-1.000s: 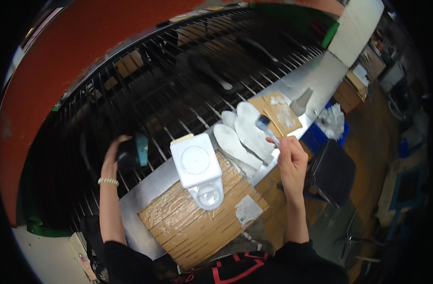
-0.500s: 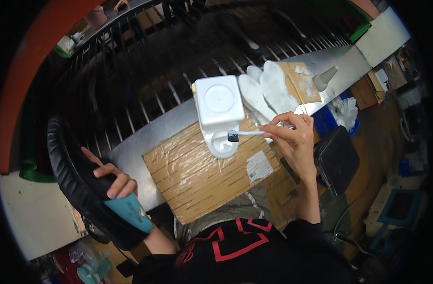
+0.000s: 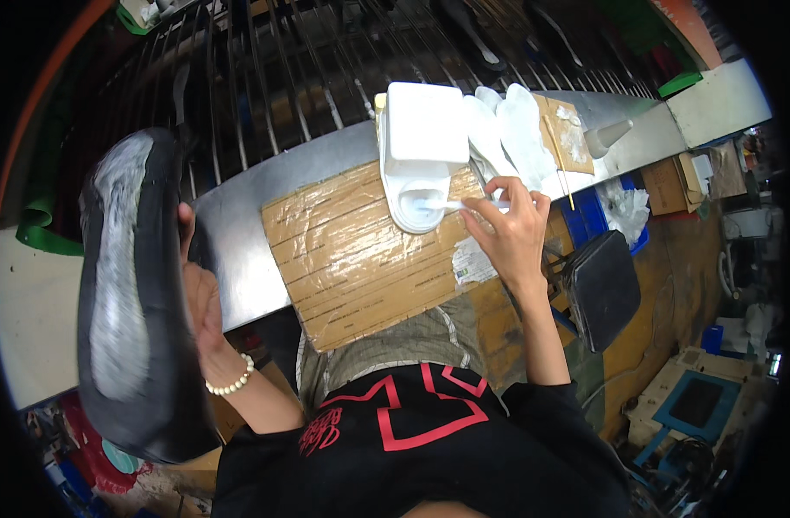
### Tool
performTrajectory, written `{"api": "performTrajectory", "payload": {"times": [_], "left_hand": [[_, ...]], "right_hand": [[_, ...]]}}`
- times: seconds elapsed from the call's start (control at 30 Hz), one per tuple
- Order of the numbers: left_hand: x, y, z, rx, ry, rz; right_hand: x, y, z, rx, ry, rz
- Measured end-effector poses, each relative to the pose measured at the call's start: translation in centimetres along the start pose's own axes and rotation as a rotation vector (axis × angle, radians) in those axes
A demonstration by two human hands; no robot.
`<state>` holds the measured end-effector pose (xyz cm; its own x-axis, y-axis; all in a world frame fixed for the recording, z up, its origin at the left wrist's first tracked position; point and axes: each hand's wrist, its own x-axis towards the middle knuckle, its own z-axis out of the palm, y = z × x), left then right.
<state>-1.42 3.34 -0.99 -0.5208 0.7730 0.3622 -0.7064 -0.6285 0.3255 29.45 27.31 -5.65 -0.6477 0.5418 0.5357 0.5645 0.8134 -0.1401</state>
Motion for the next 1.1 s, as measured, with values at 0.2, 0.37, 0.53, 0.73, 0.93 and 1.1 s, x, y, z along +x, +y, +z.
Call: {"api": "performTrajectory", "payload": {"times": [0.2, 0.37, 0.53, 0.73, 0.93, 1.1], "left_hand": [[0.2, 1.2, 3.9, 0.171, -0.308, -0.104], [1.1, 4.6, 3.9, 0.226, -0.43, -0.318], [1.1, 5.1, 1.4, 0.358, -0.496, -0.004], [-2.5, -0.2, 1.5, 0.221, -0.015, 0.04], [-3.9, -3.6, 3.0, 0.323, 0.167, -0.039], [-4.2, -4.6, 4.2, 0.494, 0.165, -0.168]], "right_hand": [[-0.6, -0.1, 1.0, 0.021, -0.018, 0.037], [-1.5, -0.4, 1.0, 0.04, 0.06, 0.098], [-3.8, -0.2, 1.0, 0.158, 0.181, 0.309], [-4.4, -0.3, 2.6, 0.349, 0.115, 0.5], [1.7, -3.2, -2.6, 0.76, 0.232, 0.456], [4.7, -9.2, -5.0, 0.885, 0.168, -0.039]]}}
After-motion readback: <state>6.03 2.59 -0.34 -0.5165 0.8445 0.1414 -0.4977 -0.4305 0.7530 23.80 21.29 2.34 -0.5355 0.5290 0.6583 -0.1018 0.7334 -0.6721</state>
